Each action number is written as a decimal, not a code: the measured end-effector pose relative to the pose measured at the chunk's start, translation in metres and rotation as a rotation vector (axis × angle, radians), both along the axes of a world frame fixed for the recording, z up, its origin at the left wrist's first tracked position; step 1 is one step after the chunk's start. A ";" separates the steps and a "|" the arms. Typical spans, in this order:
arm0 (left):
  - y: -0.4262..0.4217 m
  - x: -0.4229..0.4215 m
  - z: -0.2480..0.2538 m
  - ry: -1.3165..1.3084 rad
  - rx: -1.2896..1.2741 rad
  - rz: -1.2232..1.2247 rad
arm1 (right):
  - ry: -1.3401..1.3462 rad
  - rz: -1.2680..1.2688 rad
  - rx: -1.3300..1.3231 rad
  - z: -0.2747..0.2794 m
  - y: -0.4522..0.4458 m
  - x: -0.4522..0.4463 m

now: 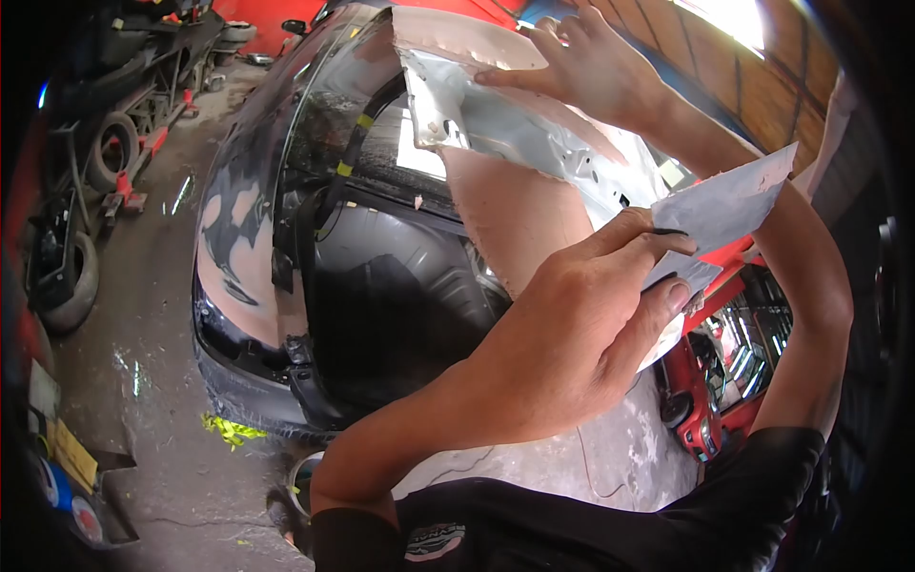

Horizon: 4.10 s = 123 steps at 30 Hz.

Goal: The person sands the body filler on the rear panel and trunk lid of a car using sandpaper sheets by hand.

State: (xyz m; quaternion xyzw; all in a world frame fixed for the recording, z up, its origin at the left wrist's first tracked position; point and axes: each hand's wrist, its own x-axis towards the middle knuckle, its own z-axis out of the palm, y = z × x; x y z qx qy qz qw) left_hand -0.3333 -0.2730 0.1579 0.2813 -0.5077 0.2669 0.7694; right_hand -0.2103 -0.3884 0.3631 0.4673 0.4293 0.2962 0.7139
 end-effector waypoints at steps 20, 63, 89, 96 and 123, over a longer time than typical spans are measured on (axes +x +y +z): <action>-0.008 0.001 -0.002 -0.012 -0.067 0.010 | 0.053 0.082 0.057 -0.005 0.019 0.016; -0.003 0.000 -0.004 -0.001 0.010 0.003 | 0.129 -0.086 0.058 0.019 0.005 -0.004; 0.000 -0.001 -0.002 -0.007 0.016 -0.027 | 0.014 -0.274 0.058 0.029 -0.033 -0.026; -0.002 0.000 -0.003 -0.007 -0.007 -0.053 | -0.017 -0.358 0.054 0.031 -0.039 -0.035; 0.001 0.000 -0.005 0.012 0.027 -0.076 | -0.002 -0.184 0.102 -0.014 -0.088 -0.022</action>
